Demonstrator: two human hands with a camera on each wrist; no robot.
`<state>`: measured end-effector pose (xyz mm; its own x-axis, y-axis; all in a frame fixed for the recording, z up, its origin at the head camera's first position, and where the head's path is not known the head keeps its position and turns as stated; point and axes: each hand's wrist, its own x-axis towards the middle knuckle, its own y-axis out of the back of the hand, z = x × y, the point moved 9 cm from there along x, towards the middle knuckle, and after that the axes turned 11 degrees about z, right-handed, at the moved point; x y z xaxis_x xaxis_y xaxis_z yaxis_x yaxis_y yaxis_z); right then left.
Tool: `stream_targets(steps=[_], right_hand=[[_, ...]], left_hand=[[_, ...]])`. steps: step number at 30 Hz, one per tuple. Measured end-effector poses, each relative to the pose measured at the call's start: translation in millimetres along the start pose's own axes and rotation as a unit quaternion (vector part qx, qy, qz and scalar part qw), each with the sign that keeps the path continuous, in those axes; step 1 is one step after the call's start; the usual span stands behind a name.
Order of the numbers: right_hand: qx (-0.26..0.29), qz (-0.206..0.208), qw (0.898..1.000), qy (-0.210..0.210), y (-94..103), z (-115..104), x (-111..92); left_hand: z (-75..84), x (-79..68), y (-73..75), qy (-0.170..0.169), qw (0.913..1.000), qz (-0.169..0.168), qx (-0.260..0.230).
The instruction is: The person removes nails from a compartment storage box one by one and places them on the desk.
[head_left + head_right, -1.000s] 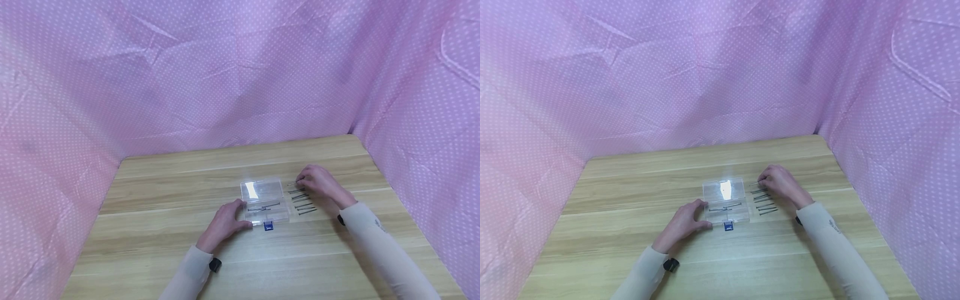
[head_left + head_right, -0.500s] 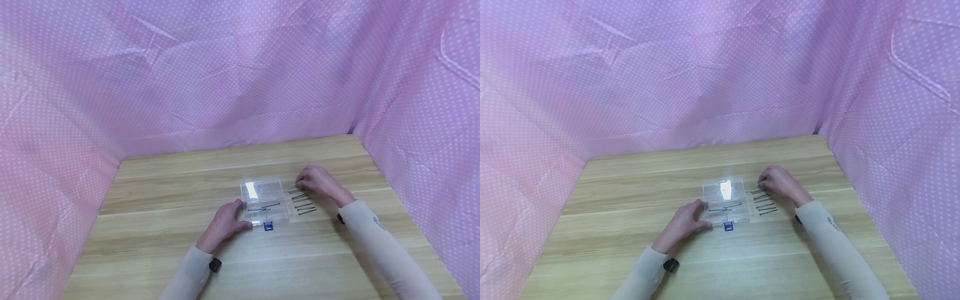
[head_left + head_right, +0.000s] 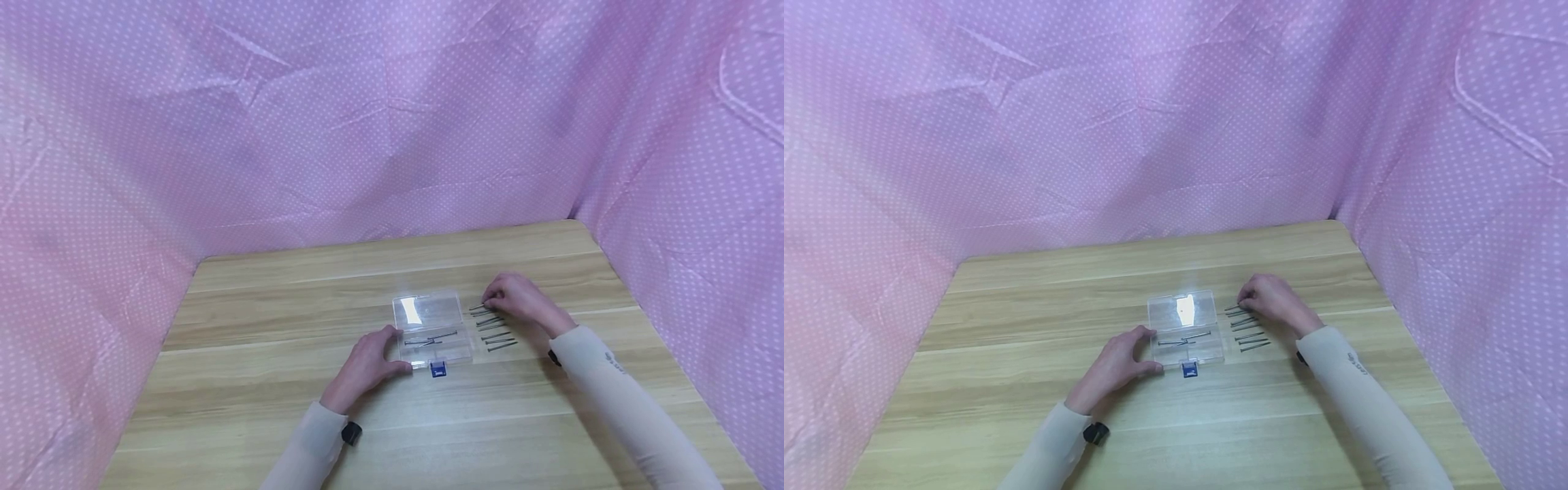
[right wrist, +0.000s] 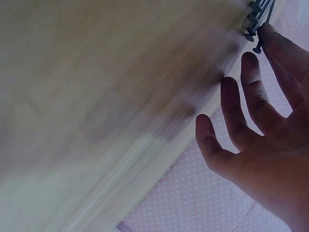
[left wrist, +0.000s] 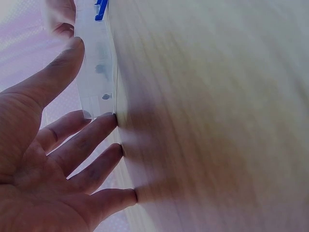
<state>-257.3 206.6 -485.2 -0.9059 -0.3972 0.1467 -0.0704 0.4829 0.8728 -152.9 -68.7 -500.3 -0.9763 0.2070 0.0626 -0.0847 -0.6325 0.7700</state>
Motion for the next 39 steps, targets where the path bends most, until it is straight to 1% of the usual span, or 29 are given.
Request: stream_targets(steps=[9,16,24,33,39], right_hand=[[-0.008,-0.002,1.0,0.01,-0.3,-2.0,1.8],[-0.009,-0.003,1.0,0.007,-0.2,-0.6,0.3],[-0.013,-0.005,1.0,0.008,0.1,-0.2,0.3],[-0.013,-0.01,1.0,0.0,-2.2,2.2,-0.5],[-0.003,-0.002,1.0,-0.012,-1.2,2.7,-0.8]], left_hand=[[-0.4,0.5,-0.6,-0.003,1.0,0.0,0.003],[0.5,1.3,-0.5,-0.009,0.9999,0.004,0.004],[0.4,1.1,-1.3,-0.006,1.0,0.003,0.002],[-0.5,0.3,-1.6,-0.004,1.0,0.002,-0.001],[-1.2,-0.2,-1.1,-0.004,1.0,0.003,-0.004]])
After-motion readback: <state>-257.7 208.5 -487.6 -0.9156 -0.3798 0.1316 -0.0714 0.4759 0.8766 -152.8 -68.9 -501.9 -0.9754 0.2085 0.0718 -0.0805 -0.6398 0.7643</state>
